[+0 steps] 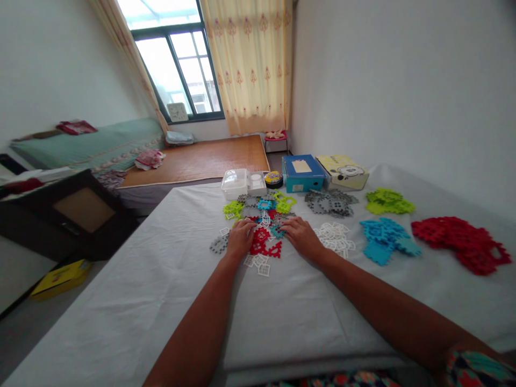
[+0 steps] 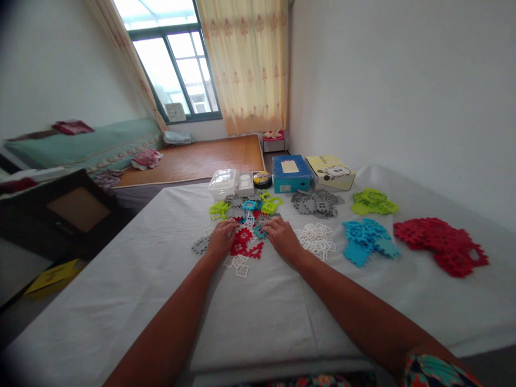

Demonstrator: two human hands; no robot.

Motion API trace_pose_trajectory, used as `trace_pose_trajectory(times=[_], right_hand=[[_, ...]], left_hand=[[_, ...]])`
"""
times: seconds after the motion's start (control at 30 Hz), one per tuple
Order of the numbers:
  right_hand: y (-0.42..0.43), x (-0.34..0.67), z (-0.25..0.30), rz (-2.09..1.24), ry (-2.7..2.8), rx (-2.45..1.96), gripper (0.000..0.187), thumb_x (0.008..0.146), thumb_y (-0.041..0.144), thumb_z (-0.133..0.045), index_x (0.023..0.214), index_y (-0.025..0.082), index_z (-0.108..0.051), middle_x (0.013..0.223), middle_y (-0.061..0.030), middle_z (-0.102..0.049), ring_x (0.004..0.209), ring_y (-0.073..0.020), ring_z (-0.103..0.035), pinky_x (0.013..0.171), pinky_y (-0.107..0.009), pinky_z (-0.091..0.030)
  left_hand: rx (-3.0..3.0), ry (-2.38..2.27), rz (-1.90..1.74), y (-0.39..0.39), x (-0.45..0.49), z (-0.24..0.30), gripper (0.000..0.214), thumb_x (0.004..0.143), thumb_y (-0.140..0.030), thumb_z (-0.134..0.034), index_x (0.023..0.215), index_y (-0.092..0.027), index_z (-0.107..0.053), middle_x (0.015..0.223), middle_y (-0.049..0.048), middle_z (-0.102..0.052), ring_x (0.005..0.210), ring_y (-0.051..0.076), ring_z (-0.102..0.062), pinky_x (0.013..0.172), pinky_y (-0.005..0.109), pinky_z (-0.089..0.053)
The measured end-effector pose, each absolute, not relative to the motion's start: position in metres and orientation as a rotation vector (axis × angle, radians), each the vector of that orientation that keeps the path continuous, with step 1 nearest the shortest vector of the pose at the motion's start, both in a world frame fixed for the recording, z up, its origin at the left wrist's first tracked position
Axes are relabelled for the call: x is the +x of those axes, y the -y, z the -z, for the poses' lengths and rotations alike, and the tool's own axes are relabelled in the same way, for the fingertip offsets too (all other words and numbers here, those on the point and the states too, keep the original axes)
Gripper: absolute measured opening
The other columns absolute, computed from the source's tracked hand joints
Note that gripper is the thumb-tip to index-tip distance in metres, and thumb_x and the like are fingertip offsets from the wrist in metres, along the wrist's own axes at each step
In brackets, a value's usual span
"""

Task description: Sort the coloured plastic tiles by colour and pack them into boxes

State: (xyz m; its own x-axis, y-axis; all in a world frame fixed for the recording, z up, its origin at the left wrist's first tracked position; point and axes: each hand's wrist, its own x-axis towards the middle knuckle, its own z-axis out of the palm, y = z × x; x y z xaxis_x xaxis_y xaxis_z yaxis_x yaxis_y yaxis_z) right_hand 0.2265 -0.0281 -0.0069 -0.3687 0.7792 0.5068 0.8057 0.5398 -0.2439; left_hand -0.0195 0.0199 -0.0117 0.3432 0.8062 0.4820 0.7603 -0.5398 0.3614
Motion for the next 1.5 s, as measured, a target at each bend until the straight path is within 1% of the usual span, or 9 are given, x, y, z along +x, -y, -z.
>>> trace_pose_trajectory(times=[0.13,0.37,0.53,0.83,1.03,1.17,1.33,1.43,1.5], right_hand=[[0.040,0.230,-0.009,0.010,2.149,-1.241,0.013,0.090,0.018,-0.057,0.094,0.024,-0.068,0.102,-0.0056,-0.070,0.101,-0.0223,-0.056,0.088,-0.039,-0.045],[0.050,0.307,-0.040,0.087,1.975,-1.325,0.015,0.088,0.022,-0.058,0.100,0.024,-0.067,0.099,-0.0042,-0.071,0.098,-0.0216,-0.060,0.087,-0.037,-0.046],[0.034,0.445,-0.058,0.254,1.637,-1.737,0.017,0.082,0.019,-0.057,0.093,0.020,-0.069,0.090,-0.0047,-0.072,0.079,-0.0195,-0.065,0.075,-0.032,-0.048],[0.009,0.575,-0.041,0.508,1.381,-2.239,0.025,0.080,0.017,-0.052,0.098,0.016,-0.070,0.099,-0.0113,-0.069,0.085,-0.0215,-0.060,0.072,-0.030,-0.041],[0.007,0.546,-0.032,0.493,1.499,-2.225,0.026,0.082,0.019,-0.051,0.098,0.016,-0.071,0.104,-0.0138,-0.068,0.093,-0.0246,-0.059,0.076,-0.033,-0.043],[0.008,0.484,-0.039,0.347,1.635,-1.918,0.024,0.082,0.021,-0.050,0.095,0.018,-0.071,0.096,-0.0112,-0.070,0.083,-0.0233,-0.063,0.076,-0.034,-0.047],[0.028,0.364,-0.035,-0.003,1.935,-1.485,0.022,0.083,0.023,-0.051,0.097,0.022,-0.069,0.099,-0.0056,-0.071,0.079,-0.0200,-0.066,0.074,-0.032,-0.052],[0.046,0.296,-0.030,-0.154,2.145,-1.247,0.021,0.085,0.019,-0.050,0.098,0.022,-0.067,0.104,-0.0050,-0.070,0.091,-0.0193,-0.066,0.081,-0.032,-0.052],[0.054,0.260,-0.027,-0.212,2.267,-1.130,0.022,0.087,0.017,-0.049,0.099,0.023,-0.066,0.107,-0.0046,-0.069,0.098,-0.0191,-0.064,0.085,-0.032,-0.051]], left_hand=[[2.533,-1.437,-0.978,-0.023,-0.022,0.014,0.027,0.087,-0.019,-0.049,0.103,-0.024,-0.070,0.111,0.0047,-0.068,0.107,0.022,-0.057,0.100,0.040,-0.045],[2.556,-1.419,-0.964,-0.033,-0.029,0.023,0.028,0.086,-0.023,-0.047,0.103,-0.026,-0.070,0.110,0.0047,-0.068,0.107,0.022,-0.058,0.099,0.041,-0.046],[2.565,-1.391,-0.960,-0.032,-0.027,0.020,0.028,0.086,-0.024,-0.047,0.101,-0.028,-0.069,0.110,0.0032,-0.068,0.108,0.022,-0.059,0.101,0.041,-0.045],[2.582,-1.349,-0.964,-0.031,-0.026,0.023,0.027,0.087,-0.024,-0.046,0.101,-0.027,-0.069,0.109,0.0032,-0.069,0.107,0.021,-0.060,0.100,0.041,-0.045],[2.545,-1.438,-1.037,-0.032,-0.033,0.014,0.028,0.087,-0.021,-0.046,0.101,-0.025,-0.070,0.109,0.0042,-0.069,0.107,0.021,-0.060,0.099,0.039,-0.046],[2.347,-1.775,-1.132,-0.035,-0.058,-0.009,0.033,0.085,-0.016,-0.044,0.107,-0.021,-0.069,0.114,0.0061,-0.068,0.110,0.021,-0.059,0.101,0.037,-0.044],[2.131,-2.040,-0.635,-0.035,-0.107,-0.027,0.038,0.086,-0.032,-0.055,0.120,-0.016,-0.064,0.125,0.0115,-0.064,0.117,0.024,-0.058,0.103,0.035,-0.042],[2.135,-1.927,-0.337,-0.030,-0.122,-0.026,0.060,0.077,-0.049,-0.066,0.126,-0.016,-0.060,0.127,0.0138,-0.063,0.118,0.028,-0.058,0.099,0.034,-0.045],[2.182,-1.857,-0.233,-0.027,-0.121,-0.024,0.072,0.068,-0.049,-0.074,0.130,-0.016,-0.057,0.129,0.0146,-0.061,0.119,0.030,-0.057,0.098,0.034,-0.045]])
